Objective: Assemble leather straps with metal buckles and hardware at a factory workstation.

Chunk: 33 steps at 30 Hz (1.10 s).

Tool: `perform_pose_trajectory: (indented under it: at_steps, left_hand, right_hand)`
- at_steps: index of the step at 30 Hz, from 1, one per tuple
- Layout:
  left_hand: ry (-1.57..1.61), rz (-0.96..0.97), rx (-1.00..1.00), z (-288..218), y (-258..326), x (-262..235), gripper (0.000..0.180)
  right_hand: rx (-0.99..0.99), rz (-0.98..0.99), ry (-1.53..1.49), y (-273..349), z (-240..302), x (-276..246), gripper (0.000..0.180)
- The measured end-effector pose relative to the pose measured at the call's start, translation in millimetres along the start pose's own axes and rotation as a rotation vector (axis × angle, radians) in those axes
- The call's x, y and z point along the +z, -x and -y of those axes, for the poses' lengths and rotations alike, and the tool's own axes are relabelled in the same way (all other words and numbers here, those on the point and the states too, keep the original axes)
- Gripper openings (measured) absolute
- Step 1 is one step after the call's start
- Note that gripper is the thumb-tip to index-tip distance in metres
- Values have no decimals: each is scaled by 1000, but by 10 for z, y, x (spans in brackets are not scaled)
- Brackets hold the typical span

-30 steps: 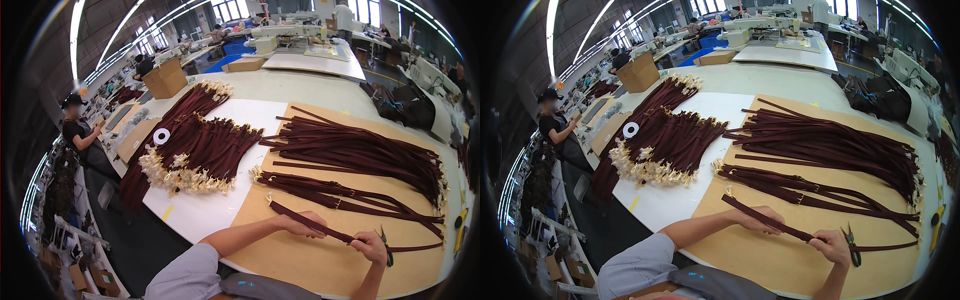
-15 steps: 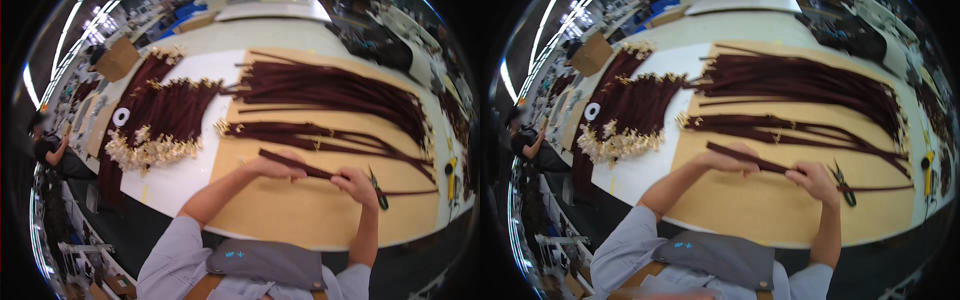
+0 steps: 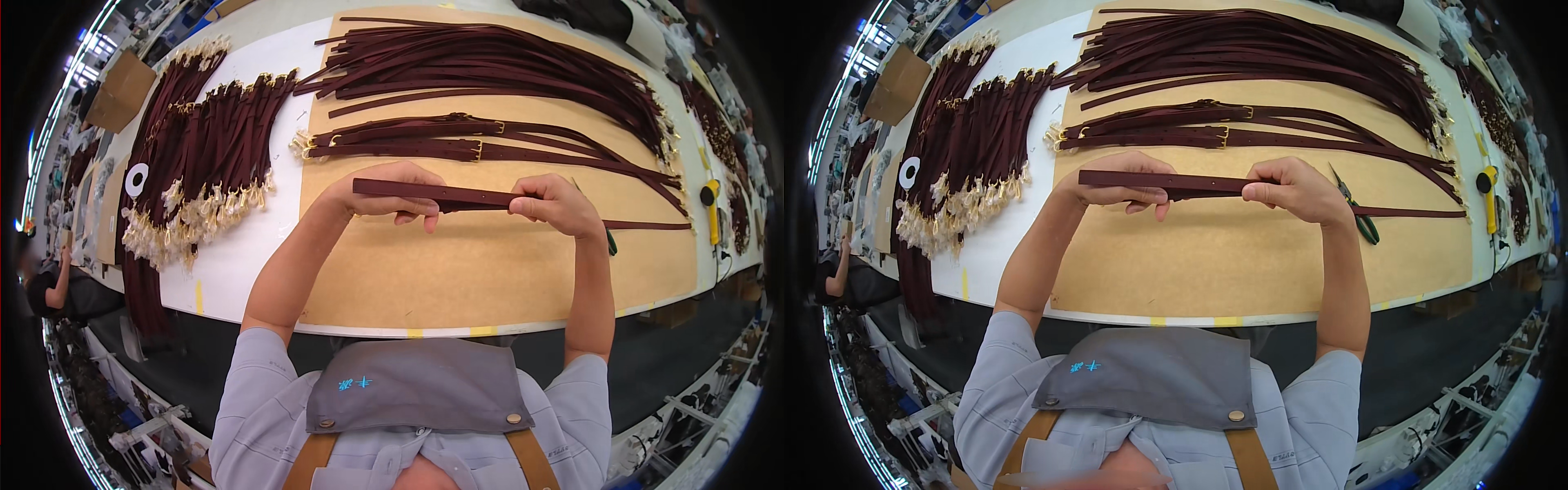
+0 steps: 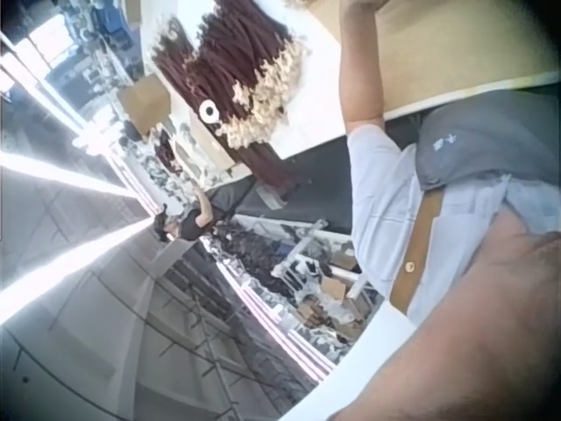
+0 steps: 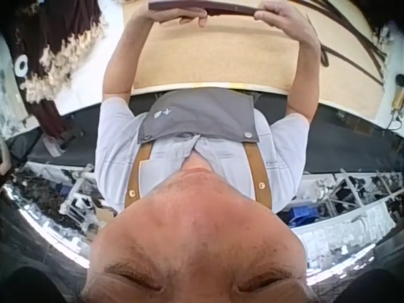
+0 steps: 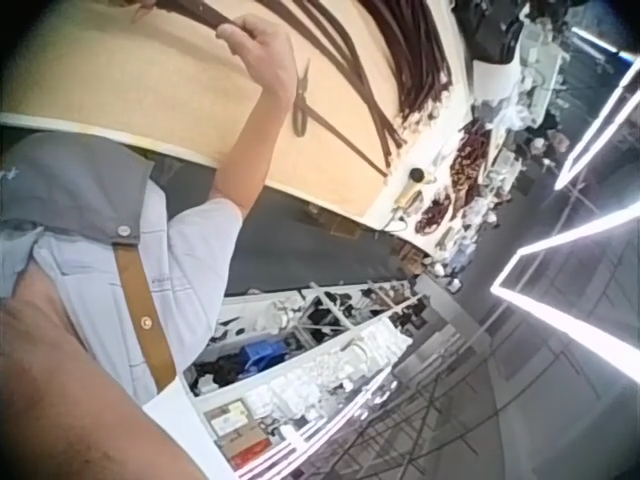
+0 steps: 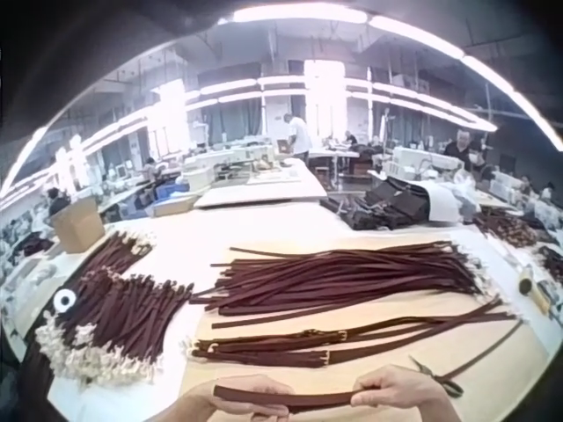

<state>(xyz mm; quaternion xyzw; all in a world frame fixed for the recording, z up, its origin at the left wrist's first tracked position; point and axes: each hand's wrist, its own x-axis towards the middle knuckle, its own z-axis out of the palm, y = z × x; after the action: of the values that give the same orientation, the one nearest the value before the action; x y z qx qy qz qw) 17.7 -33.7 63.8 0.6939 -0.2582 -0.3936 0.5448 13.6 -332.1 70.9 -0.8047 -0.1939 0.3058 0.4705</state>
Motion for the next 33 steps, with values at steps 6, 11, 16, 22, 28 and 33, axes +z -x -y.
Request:
perform_pose_trajectory:
  at_steps: [6, 11, 16, 22, 28, 33]
  left_hand:
    - [-100, -81, -91, 79, -33, 27, 26]
    - [-66, -98, 45, 292, -42, 36, 20]
    - [-36, -123, 131, 334, -231, 255, 14]
    - [92, -72, 21, 361, -141, 147, 16]
    - [47, -163, 112, 701, -260, 256, 15]
    - [-71, -271, 105, 767, -275, 296, 19]
  right_hand:
    - [-110, -65, 152, -94, 132, 37, 26]
    - [131, -170, 199, 51, -105, -44, 17]
    - [-125, -190, 274, -157, 221, 415, 20]
    - [-137, -219, 177, -303, 215, 461, 15]
    - [-84, -162, 217, -459, 133, 641, 14]
    - [-56, -172, 161, -504, -56, 678, 15]
